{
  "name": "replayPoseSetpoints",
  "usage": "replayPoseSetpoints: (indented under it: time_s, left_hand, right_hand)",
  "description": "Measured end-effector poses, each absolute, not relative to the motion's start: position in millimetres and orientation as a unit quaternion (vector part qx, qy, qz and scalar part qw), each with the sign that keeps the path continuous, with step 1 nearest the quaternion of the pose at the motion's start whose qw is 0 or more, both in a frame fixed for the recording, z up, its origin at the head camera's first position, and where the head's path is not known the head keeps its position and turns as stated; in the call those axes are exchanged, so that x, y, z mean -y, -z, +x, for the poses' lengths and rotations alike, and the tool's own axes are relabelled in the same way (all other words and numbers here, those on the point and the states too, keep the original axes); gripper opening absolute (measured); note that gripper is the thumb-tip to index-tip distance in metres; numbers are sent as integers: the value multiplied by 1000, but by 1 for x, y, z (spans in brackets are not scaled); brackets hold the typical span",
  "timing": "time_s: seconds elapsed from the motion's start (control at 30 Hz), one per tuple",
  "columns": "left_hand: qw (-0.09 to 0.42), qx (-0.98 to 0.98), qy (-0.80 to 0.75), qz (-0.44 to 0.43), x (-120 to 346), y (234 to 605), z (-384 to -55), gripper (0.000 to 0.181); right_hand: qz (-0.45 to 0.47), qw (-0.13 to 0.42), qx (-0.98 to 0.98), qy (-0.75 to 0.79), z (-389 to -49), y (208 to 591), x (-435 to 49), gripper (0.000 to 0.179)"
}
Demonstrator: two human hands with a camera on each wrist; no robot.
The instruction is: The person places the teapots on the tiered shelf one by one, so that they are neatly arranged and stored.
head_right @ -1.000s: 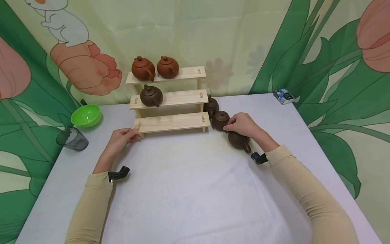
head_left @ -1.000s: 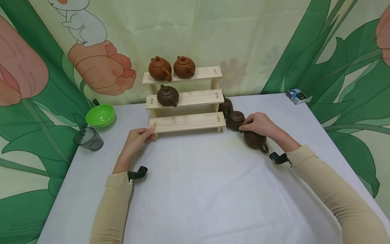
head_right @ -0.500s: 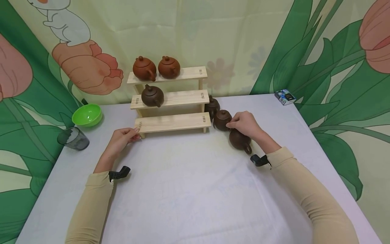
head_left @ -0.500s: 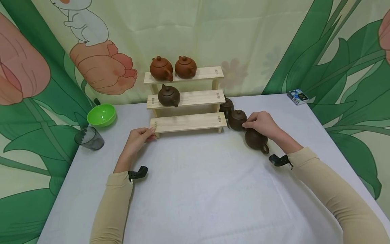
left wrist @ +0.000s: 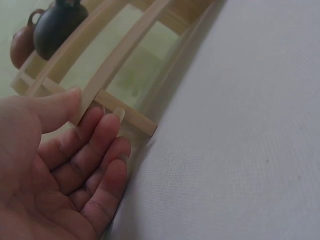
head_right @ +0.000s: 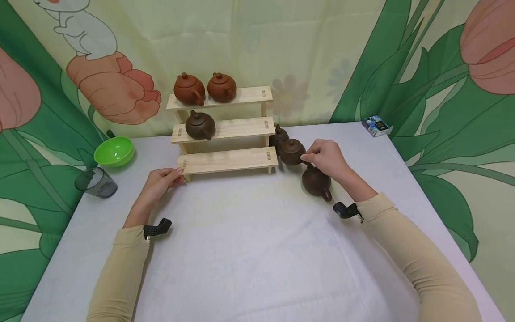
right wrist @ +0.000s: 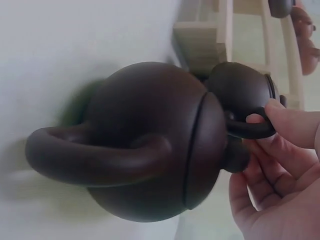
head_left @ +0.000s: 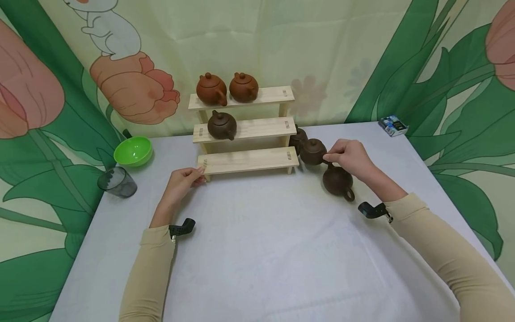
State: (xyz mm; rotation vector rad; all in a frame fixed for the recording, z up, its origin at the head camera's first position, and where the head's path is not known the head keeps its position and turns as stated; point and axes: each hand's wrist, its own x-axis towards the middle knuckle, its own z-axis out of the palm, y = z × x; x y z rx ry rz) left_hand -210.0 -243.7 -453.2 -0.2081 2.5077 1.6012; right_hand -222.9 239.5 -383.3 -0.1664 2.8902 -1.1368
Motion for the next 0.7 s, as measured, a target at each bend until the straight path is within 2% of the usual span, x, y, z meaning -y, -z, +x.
replayPoseSetpoints:
  time_s: [0.3,0.7]
  left_hand:
    - [78,-835,-540,-71,244,454,-211,51]
    - [77,-839,-533,-72,244,455,-211,50]
  right_hand:
    - [-58,-11,-920,387,-223,371,-233,14]
    - [-73,-21,-901,428,-222,347,-211,20]
